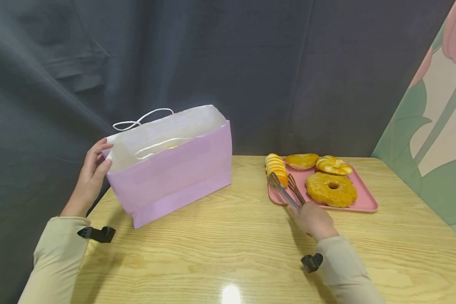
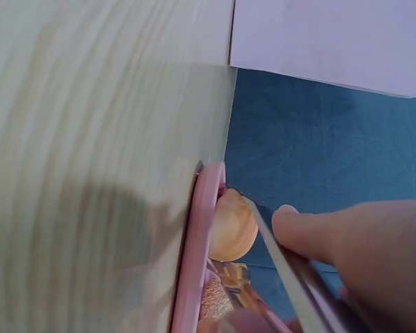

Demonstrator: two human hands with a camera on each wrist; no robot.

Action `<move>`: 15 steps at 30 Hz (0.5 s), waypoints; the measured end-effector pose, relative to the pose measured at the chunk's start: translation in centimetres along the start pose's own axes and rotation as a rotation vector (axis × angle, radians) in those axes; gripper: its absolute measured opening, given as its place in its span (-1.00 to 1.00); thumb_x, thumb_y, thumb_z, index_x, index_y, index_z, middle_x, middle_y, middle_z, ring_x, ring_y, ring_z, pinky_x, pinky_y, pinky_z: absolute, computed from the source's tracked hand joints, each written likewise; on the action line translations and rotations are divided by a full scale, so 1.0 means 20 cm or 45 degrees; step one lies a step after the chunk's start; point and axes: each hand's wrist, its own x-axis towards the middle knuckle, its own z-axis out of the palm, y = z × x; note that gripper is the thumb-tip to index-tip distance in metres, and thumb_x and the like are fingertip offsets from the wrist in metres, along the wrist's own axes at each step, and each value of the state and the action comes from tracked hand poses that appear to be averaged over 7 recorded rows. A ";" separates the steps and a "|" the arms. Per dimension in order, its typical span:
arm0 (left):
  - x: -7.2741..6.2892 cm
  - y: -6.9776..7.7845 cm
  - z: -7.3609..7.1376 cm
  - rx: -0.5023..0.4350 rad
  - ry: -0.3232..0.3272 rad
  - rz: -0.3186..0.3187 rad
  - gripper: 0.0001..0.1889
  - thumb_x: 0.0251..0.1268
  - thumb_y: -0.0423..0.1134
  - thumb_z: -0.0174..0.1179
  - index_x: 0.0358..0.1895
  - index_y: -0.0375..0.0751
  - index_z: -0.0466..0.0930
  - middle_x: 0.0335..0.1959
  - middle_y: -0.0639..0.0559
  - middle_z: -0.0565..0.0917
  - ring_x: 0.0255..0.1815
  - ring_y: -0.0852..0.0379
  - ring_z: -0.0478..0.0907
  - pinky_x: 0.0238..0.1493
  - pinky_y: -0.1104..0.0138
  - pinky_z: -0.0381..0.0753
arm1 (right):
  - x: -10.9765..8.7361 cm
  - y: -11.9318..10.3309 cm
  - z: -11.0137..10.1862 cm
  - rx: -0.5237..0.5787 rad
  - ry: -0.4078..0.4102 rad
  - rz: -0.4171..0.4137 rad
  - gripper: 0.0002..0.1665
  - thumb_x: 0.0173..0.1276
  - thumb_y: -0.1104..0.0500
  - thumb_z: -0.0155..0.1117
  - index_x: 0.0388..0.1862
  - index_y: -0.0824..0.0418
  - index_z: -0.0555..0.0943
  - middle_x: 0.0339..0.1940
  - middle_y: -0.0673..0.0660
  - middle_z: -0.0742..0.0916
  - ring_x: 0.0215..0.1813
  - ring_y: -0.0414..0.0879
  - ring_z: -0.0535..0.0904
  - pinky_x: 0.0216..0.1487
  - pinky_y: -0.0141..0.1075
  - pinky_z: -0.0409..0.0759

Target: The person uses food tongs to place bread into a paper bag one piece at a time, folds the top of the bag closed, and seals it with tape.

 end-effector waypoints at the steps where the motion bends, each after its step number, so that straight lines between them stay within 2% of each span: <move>1: 0.00 0.00 0.00 0.001 0.001 0.000 -0.55 0.33 -0.26 -0.09 0.26 -0.33 0.22 0.47 -0.05 0.06 0.46 -0.10 0.00 0.36 -0.16 0.08 | 0.00 0.00 0.00 -0.003 0.000 0.008 -0.22 0.40 -0.31 -0.21 -0.33 0.45 0.41 -0.75 0.07 0.51 -0.69 -0.13 0.41 -0.62 -0.33 0.32; 8: 0.01 0.00 0.00 -0.019 -0.002 0.014 -0.55 0.32 -0.27 -0.08 0.25 -0.35 0.22 0.47 -0.08 0.06 0.47 -0.12 -0.02 0.36 -0.19 0.06 | 0.01 0.04 0.01 0.008 0.017 0.047 -0.02 0.35 -0.36 -0.18 0.06 0.63 0.27 -0.60 0.16 0.54 -0.56 -0.06 0.47 -0.53 -0.29 0.36; 11: 0.01 0.00 0.00 -0.016 -0.002 0.012 -0.55 0.33 -0.28 -0.08 0.25 -0.35 0.23 0.47 -0.08 0.06 0.47 -0.11 -0.03 0.36 -0.18 0.07 | 0.01 0.06 0.01 0.037 0.042 0.039 0.02 0.33 -0.38 -0.16 0.12 0.61 0.24 -0.57 0.17 0.55 -0.55 -0.06 0.48 -0.53 -0.28 0.36; 15: 0.01 0.00 0.00 -0.004 0.003 0.009 -0.56 0.33 -0.28 -0.09 0.24 -0.36 0.23 0.47 -0.08 0.07 0.48 -0.08 -0.02 0.37 -0.14 0.08 | 0.01 0.08 0.01 0.054 0.083 -0.010 -0.02 0.33 -0.38 -0.15 0.10 0.57 0.28 -0.59 0.14 0.57 -0.58 -0.09 0.48 -0.54 -0.29 0.35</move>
